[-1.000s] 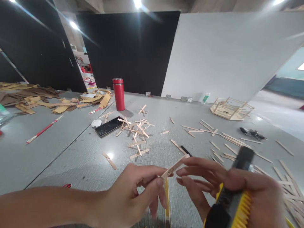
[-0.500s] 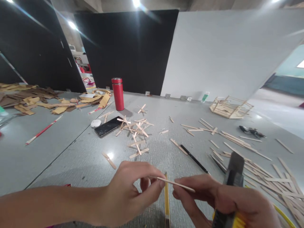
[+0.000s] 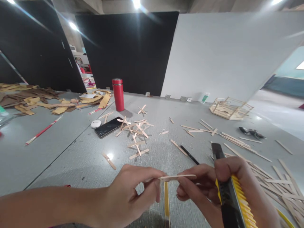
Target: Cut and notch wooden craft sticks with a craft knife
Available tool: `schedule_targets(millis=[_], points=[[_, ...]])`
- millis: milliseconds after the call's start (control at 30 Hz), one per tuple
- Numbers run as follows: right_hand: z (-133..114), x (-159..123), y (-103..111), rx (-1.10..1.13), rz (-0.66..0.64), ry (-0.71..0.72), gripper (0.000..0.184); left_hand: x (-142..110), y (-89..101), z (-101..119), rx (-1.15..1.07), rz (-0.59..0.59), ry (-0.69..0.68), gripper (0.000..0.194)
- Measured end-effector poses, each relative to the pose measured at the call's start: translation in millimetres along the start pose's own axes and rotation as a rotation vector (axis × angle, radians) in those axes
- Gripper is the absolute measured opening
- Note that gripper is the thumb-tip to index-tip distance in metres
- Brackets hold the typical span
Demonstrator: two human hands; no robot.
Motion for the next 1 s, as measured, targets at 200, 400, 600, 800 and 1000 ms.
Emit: schedule_targets(millis=[200, 400, 600, 800, 1000], points=[[2.0, 3.0, 1.2, 0.008, 0.025, -0.03, 0.045, 0.7, -0.5, -1.3, -0.03, -0.024, 0.126, 0.025], [12.3, 2.2, -1.7, 0.032, -0.018, -0.029, 0.044, 3.9, -0.1, 2.2, -0.018, -0.024, 0.18, 0.031], [31.8, 8.5, 10.7, -0.032, -0.053, -0.024, 0.03, 14.7, -0.6, -10.6, -0.104, -0.071, 0.395, 0.045], [49.9, 26.2, 32.6, -0.072, -0.295, -0.083, 0.027, 34.1, 12.6, -48.0, -0.029, -0.259, 0.492, 0.024], [84.1, 25.3, 17.3, -0.044, -0.526, -0.202, 0.03, 50.2, 28.2, -69.4, 0.258, -0.195, 0.381, 0.018]])
Point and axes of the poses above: each hand's wrist, its own x-axis towards the middle knuckle, its own y-axis out of the back of the hand, z = x × y, the point moved 1 cm from there along x, towards the middle knuckle, and after that the axes turned 10 degrees about y, right-handed, at the moved point
